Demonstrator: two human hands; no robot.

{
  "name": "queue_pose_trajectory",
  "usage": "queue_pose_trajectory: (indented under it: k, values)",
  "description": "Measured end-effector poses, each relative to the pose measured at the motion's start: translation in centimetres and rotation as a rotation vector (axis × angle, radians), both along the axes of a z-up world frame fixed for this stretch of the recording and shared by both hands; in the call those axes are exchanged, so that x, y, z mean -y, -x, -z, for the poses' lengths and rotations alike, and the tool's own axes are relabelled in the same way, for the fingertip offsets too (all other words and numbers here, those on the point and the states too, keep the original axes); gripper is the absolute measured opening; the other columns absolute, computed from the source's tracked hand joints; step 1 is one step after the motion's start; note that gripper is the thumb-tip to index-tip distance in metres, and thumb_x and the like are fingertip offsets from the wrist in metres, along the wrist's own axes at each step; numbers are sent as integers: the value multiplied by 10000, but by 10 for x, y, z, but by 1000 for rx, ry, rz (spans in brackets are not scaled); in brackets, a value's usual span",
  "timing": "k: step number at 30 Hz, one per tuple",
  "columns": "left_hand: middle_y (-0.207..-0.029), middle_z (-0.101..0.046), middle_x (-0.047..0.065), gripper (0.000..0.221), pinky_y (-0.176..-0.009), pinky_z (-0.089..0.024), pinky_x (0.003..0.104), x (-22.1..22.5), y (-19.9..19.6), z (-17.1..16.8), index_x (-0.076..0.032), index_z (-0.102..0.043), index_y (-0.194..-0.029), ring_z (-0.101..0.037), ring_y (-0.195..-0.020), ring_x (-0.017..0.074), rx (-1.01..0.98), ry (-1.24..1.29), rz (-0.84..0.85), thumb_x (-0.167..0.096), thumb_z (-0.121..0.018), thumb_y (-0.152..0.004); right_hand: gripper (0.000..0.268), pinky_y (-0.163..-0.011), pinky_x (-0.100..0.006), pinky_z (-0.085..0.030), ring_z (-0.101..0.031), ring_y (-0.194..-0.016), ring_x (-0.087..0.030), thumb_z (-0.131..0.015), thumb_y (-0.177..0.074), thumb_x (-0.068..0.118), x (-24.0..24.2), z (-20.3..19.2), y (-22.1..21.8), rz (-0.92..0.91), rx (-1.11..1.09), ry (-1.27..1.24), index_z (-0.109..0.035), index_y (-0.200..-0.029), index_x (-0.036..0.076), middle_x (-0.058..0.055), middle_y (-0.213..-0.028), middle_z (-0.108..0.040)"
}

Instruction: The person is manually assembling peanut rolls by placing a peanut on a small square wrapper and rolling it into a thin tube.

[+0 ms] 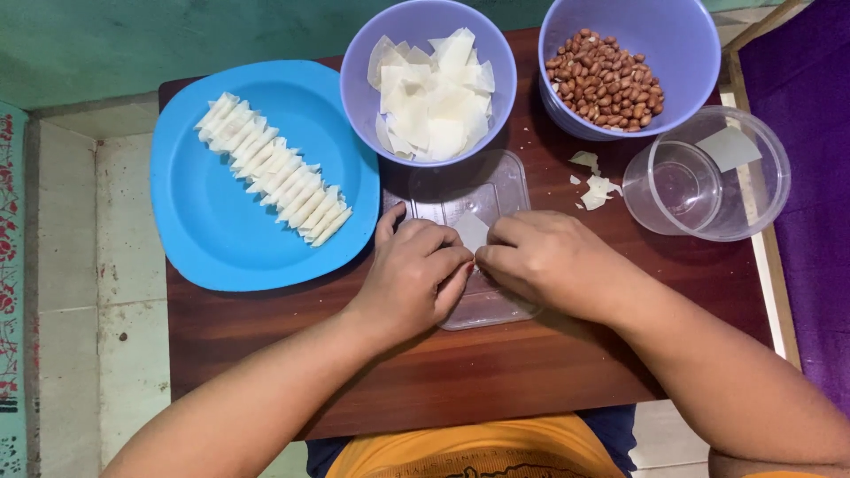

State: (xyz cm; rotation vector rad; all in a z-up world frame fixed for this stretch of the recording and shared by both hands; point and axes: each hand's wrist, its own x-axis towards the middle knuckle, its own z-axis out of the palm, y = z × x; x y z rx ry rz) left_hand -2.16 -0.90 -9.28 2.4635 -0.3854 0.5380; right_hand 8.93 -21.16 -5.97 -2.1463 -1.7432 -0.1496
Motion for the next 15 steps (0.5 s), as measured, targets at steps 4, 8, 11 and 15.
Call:
queue_pose_trajectory:
  k: [4, 8, 11, 15]
  values:
    - [-931, -690, 39, 79, -1114, -269, 622, 0, -1, 2, -152, -772, -945, -639, -1003, 252, -3, 5, 0, -201, -716, -918, 61, -612, -337, -546, -644, -690, -207, -630, -944, 191, -1, 0, 0, -7, 45, -34, -663, -893, 180, -6, -823, -603]
    - [-924, -700, 42, 85, -1121, -262, 639, 0, 1, -5, -149, -778, -957, -648, -993, 255, 0, 33, -1, -182, -717, -908, 91, -610, -358, -549, -660, -707, -237, -640, -946, 200, -2, 0, -1, 8, -49, -45, -679, -882, 149, -23, -824, -604]
    - [-920, -703, 46, 90, -1124, -246, 666, 0, 0, -8, -144, -781, -959, -649, -990, 261, 8, 40, 9, -180, -727, -898, 108, -617, -374, -555, -674, -728, -255, -662, -931, 214, -3, -1, -1, 26, -96, -35, -698, -868, 135, -35, -837, -618]
    - [-907, -703, 59, 80, -1116, -241, 710, 1, -1, -8, -129, -781, -938, -649, -962, 267, 29, 25, 13, -180, -740, -893, 111, -661, -387, -567, -694, -786, -268, -665, -917, 213, -3, -3, -1, 25, -164, 8, -715, -859, 132, -44, -876, -642]
